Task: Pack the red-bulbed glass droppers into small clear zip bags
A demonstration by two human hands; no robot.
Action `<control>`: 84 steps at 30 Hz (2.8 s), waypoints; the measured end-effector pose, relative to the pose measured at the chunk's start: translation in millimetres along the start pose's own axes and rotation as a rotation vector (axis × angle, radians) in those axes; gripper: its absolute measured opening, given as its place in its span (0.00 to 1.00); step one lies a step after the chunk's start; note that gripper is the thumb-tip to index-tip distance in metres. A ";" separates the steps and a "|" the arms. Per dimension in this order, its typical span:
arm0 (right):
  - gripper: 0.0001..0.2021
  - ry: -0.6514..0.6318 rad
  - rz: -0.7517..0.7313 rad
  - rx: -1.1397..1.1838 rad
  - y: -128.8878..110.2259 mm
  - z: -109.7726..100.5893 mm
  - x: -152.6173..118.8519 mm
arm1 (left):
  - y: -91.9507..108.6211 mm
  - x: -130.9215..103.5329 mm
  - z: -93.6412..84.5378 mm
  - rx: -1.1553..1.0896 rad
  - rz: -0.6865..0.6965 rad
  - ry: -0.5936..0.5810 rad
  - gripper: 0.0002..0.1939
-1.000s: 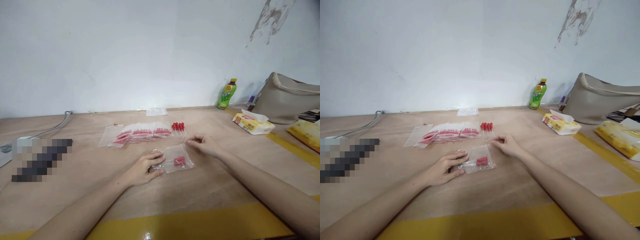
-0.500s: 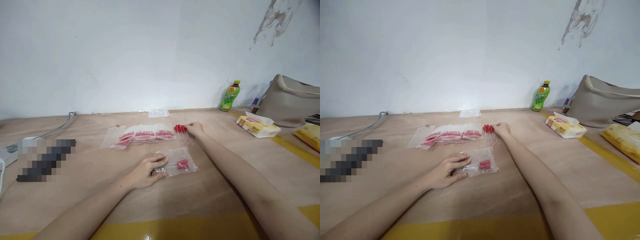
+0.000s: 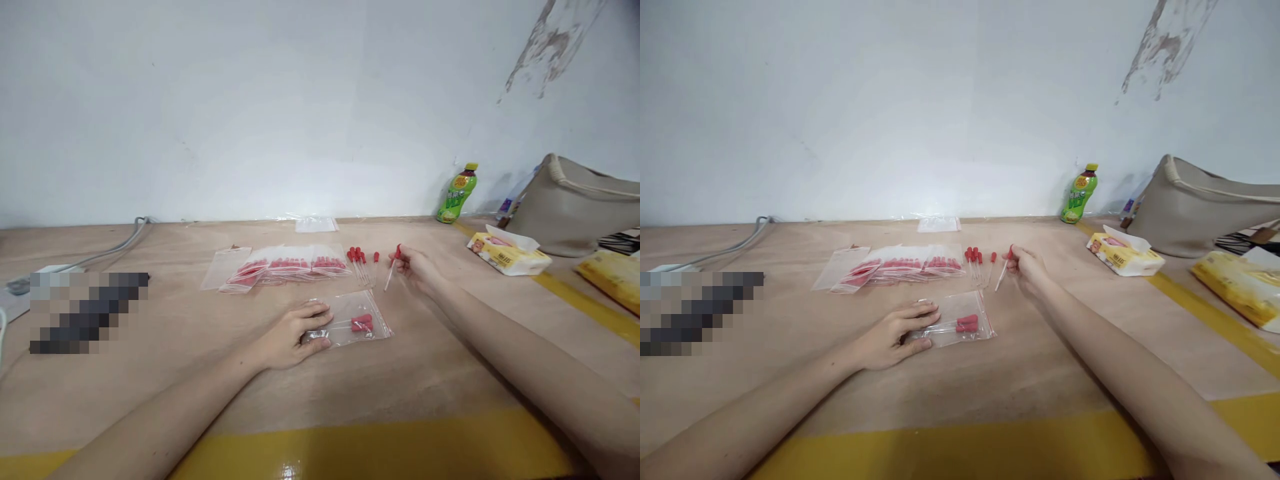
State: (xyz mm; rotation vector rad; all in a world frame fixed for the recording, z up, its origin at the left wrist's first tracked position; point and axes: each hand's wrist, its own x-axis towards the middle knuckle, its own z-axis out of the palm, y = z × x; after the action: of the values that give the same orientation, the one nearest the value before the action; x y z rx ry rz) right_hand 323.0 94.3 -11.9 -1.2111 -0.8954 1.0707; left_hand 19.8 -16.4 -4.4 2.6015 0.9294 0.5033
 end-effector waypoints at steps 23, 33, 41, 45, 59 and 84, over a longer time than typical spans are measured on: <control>0.14 -0.080 -0.100 0.124 18.4 -16.1 -25.0 | 1.8 0.7 -1.2 0.013 0.003 0.004 0.23; 0.16 -0.017 -0.112 0.124 23.0 -13.1 -64.3 | 2.0 0.2 -1.3 0.003 -0.008 0.017 0.24; 0.12 -0.303 0.125 0.111 13.2 -4.9 -88.0 | 1.3 -0.6 -1.5 -0.010 -0.001 0.043 0.28; 0.14 -0.506 0.089 -0.189 8.3 -8.0 -95.0 | 2.6 -0.3 -2.2 -0.017 0.011 0.033 0.28; 0.11 -0.652 -0.454 -0.614 18.1 6.5 -95.6 | 3.8 2.5 -1.9 0.012 -0.021 0.001 0.27; 0.09 0.003 0.144 -0.294 -15.2 -15.6 -15.3 | -0.5 0.4 0.0 0.019 -0.029 -0.017 0.26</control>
State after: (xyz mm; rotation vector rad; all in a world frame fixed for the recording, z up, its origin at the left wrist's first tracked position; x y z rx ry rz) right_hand 336.0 74.9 0.9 -1.5391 -0.9995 1.0758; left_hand 19.8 -15.9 -4.6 2.6014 0.9692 0.4666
